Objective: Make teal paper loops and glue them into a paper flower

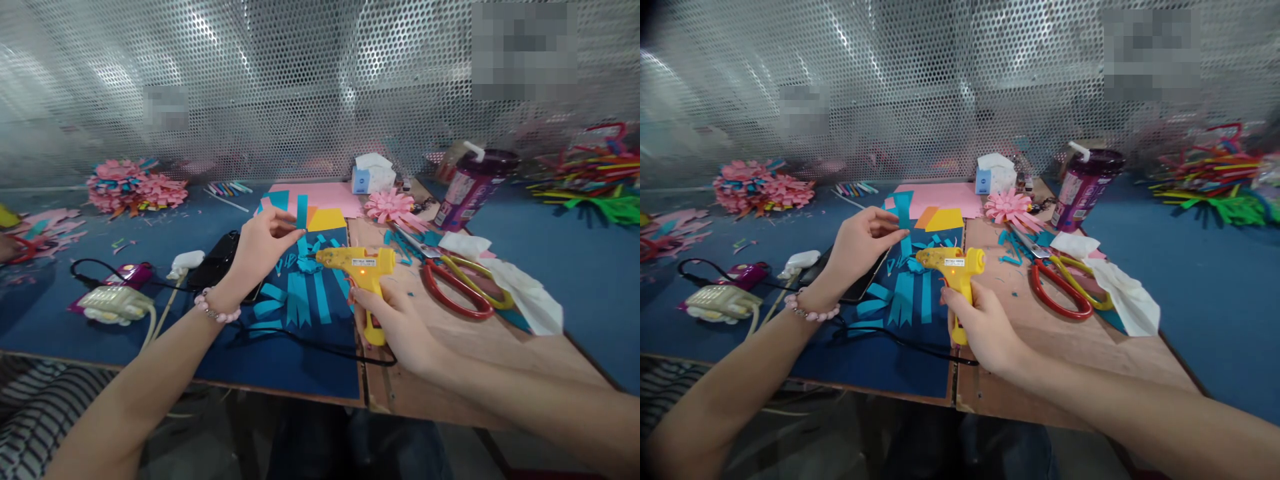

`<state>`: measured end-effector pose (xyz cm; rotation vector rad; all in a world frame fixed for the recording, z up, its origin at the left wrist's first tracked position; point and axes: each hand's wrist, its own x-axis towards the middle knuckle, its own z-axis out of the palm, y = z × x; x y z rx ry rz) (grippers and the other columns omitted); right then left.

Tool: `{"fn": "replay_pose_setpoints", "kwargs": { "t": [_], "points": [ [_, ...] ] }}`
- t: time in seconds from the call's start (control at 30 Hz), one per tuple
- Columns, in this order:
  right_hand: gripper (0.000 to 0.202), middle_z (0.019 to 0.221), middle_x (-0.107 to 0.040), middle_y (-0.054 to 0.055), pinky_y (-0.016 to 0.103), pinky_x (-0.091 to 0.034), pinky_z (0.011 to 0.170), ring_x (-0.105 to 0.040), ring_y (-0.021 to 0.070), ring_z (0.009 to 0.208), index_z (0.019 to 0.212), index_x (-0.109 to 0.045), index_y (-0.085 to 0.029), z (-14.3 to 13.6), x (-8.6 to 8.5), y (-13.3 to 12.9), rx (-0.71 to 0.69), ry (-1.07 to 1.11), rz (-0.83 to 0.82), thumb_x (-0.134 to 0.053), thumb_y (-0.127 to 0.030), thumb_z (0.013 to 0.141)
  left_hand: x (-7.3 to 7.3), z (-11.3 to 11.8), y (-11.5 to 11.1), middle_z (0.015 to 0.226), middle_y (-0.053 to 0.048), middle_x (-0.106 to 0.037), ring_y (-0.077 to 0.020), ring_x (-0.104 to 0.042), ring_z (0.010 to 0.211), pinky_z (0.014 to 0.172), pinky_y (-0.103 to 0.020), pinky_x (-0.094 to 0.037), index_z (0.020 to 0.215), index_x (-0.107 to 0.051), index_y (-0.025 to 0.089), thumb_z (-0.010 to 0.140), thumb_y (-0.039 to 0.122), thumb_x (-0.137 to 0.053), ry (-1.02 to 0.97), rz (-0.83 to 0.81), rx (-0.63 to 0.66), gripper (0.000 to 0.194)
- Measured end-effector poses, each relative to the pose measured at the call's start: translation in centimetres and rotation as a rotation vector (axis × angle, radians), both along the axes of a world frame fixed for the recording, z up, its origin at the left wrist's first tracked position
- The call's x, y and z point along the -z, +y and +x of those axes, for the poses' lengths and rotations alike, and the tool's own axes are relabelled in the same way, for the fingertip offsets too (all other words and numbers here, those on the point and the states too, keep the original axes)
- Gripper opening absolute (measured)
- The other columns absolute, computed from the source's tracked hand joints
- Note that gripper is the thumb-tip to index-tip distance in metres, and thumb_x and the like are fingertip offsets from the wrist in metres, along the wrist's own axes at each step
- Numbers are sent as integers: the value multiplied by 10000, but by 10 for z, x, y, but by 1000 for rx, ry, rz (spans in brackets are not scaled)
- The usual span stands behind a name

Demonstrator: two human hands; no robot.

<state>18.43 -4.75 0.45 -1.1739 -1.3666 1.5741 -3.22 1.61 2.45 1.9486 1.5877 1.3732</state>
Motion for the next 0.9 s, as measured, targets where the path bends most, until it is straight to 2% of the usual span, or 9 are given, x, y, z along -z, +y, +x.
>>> {"fn": "replay_pose_setpoints", "kwargs": {
  "t": [0.4, 0.77, 0.9],
  "points": [
    [279, 474, -473, -72, 188, -335, 344, -457, 85, 366, 758, -473, -192, 1, 5, 0, -11, 23, 4, -549, -453, 816, 0, -1, 1, 785, -53, -724, -187, -692, 745, 702, -304, -535, 887, -585, 184, 729, 275, -714, 2, -13, 6, 223],
    [292, 528, -426, -69, 200, -374, 361, -467, 90, 398, 782, -531, -174, 0, 7, 1, 63, 32, -23, -597, -458, 769, -2, -2, 1, 788, -55, -727, -195, -690, 749, 700, -306, -530, 912, -594, 183, 733, 292, -714, -1, -16, -9, 240],
    [341, 521, -449, -36, 208, -371, 394, -466, 102, 454, 652, -477, -192, 3, 3, 0, 101, 17, 102, -541, -490, 805, -1, -3, 2, 790, -62, -727, -198, -691, 758, 701, -309, -528, 928, -598, 176, 735, 296, -715, -20, -9, -5, 256]
  ]
}}
